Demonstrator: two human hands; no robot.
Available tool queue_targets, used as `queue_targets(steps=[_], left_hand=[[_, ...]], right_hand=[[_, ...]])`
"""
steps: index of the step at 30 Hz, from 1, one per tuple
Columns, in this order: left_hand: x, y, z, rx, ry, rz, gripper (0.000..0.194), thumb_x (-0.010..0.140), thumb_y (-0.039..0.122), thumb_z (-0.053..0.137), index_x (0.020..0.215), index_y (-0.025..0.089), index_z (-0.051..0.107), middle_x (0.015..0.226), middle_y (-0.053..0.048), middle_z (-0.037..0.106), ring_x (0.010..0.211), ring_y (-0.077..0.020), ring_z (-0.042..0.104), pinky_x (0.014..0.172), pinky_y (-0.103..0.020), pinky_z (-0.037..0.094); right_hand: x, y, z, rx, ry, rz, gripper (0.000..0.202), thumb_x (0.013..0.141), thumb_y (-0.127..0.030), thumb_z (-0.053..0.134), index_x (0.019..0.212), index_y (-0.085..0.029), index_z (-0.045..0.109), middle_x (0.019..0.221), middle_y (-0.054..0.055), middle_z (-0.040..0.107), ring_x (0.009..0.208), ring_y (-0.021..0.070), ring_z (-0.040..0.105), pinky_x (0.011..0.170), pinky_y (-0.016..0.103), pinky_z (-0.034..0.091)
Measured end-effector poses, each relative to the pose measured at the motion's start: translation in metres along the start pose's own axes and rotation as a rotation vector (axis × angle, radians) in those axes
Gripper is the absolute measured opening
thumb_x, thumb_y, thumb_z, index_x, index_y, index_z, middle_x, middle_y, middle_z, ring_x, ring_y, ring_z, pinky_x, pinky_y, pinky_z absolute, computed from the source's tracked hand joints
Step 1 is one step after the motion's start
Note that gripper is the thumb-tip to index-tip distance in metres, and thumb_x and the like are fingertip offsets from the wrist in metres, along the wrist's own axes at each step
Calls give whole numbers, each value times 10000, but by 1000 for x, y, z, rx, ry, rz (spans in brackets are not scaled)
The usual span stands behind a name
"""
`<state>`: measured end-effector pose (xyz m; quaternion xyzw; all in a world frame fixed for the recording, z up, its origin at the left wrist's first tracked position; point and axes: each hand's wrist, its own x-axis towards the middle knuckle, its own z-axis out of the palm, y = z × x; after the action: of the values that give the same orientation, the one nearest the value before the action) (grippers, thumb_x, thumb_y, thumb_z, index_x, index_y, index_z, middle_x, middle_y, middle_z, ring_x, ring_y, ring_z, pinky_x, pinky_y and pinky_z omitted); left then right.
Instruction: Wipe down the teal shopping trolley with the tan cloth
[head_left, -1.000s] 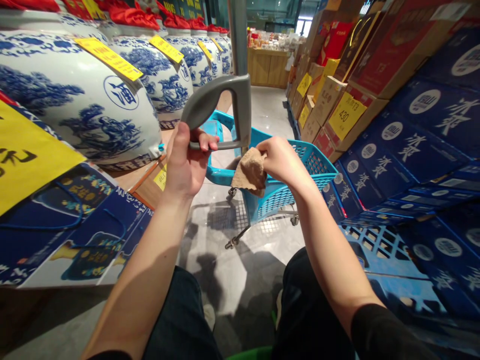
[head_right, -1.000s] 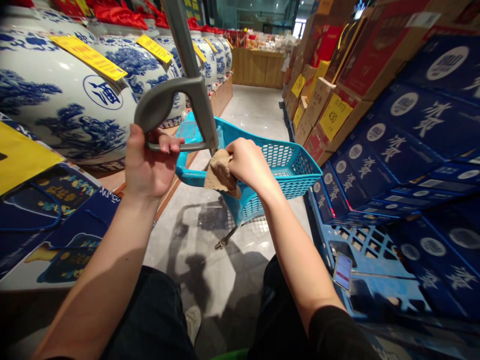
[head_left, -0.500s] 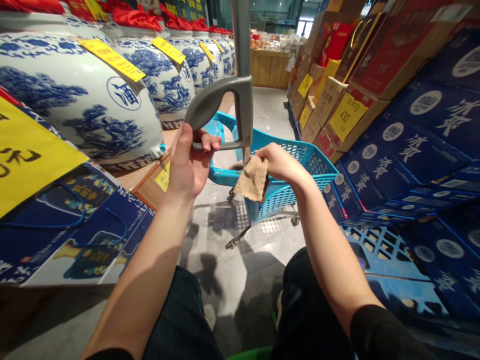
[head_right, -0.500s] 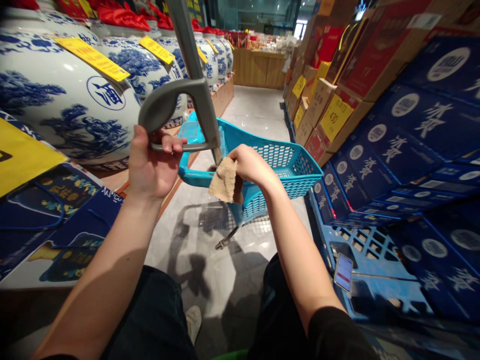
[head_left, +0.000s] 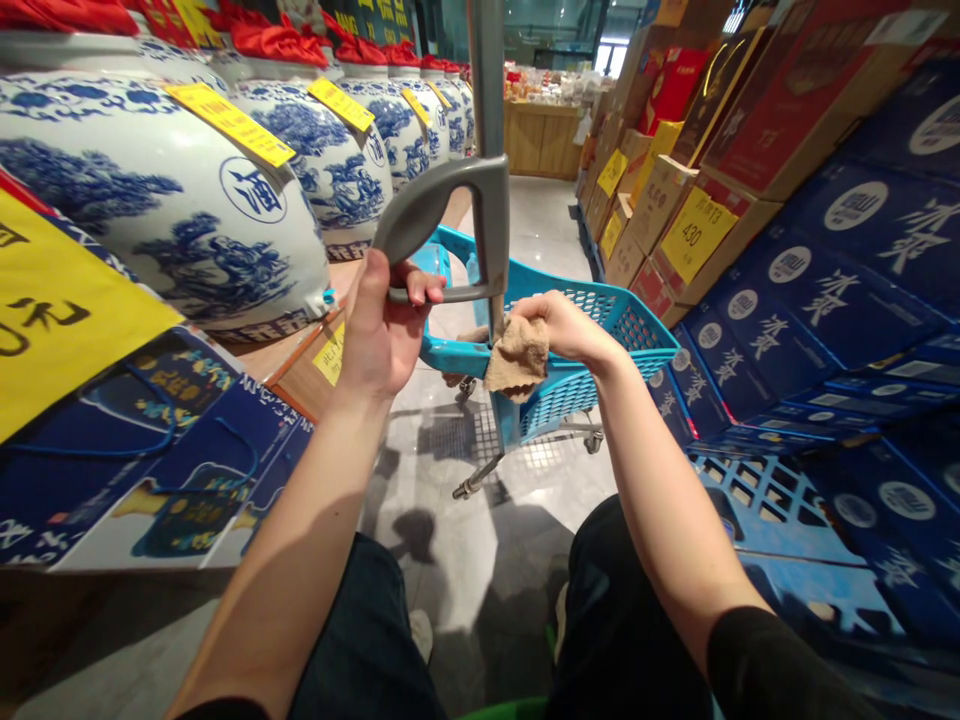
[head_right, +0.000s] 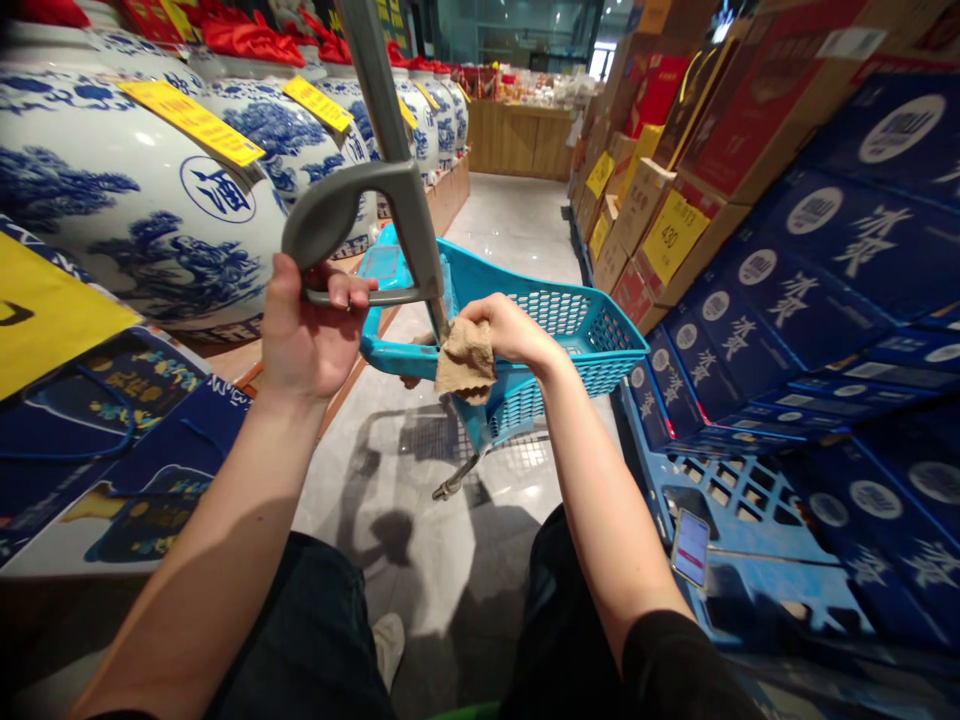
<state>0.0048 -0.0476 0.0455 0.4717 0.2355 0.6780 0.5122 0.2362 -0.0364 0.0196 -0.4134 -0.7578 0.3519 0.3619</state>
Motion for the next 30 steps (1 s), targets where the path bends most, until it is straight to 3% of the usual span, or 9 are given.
queue_targets(steps=[4, 8, 10, 15, 21, 26, 28, 30], left_hand=[[1, 0, 0, 1, -13, -2, 473, 1021, 656, 729, 742, 283, 642, 581, 46, 519, 680, -167, 671, 896, -317, 625], [0, 1, 1, 2, -6, 5, 468, 1042, 615, 720, 722, 284, 639, 585, 42, 512, 681, -165, 677, 893, -313, 612], [0, 1, 1, 3, -3, 6, 470, 1046, 603, 720, 712, 283, 637, 588, 41, 511, 682, -164, 677, 893, -314, 609], [1, 2, 1, 5, -6, -4, 454, 1060, 584, 709, 721, 287, 659, 576, 41, 503, 659, -162, 667, 870, -310, 609], [1, 1, 0, -2, -9, 6, 451, 1044, 616, 720, 744, 283, 673, 585, 49, 517, 660, -150, 667, 890, -301, 611], [0, 0, 0, 2, -19, 13, 470, 1019, 669, 725, 749, 289, 668, 589, 42, 516, 692, -167, 688, 915, -317, 620], [0, 0, 1, -6, -22, 13, 478, 1014, 675, 727, 741, 288, 660, 589, 42, 511, 692, -168, 690, 926, -323, 622], [-1, 1, 1, -3, -16, 4, 478, 1014, 663, 737, 733, 285, 653, 591, 43, 513, 684, -164, 687, 931, -320, 620]], right_hand=[[3, -3, 2, 126, 178, -66, 292, 752, -449, 765, 758, -158, 740, 776, 18, 709, 782, 167, 576, 742, 289, 461], [3, 3, 3, 128, 19, 19, 315, 731, -466, 773, 672, -167, 693, 691, -7, 651, 721, 153, 549, 699, 281, 452], [3, 1, 4, 117, 0, 20, 308, 724, -457, 780, 676, -162, 703, 704, -2, 657, 726, 155, 564, 702, 282, 452], [5, -10, 7, 196, 237, -115, 313, 777, -481, 787, 786, -175, 727, 831, 18, 716, 836, 181, 622, 788, 304, 496], [2, -3, 7, 121, -20, 26, 315, 725, -467, 758, 655, -169, 681, 685, 7, 637, 730, 167, 571, 681, 286, 450], [5, -19, 13, 186, 195, -64, 282, 766, -472, 756, 781, -194, 704, 816, 18, 706, 824, 189, 619, 759, 299, 498], [6, -20, 14, 181, 166, -60, 265, 757, -452, 749, 794, -191, 717, 825, 15, 712, 834, 192, 615, 772, 301, 500], [6, -16, 15, 145, 37, 2, 240, 726, -418, 737, 746, -181, 711, 768, 3, 688, 798, 183, 594, 742, 291, 485]])
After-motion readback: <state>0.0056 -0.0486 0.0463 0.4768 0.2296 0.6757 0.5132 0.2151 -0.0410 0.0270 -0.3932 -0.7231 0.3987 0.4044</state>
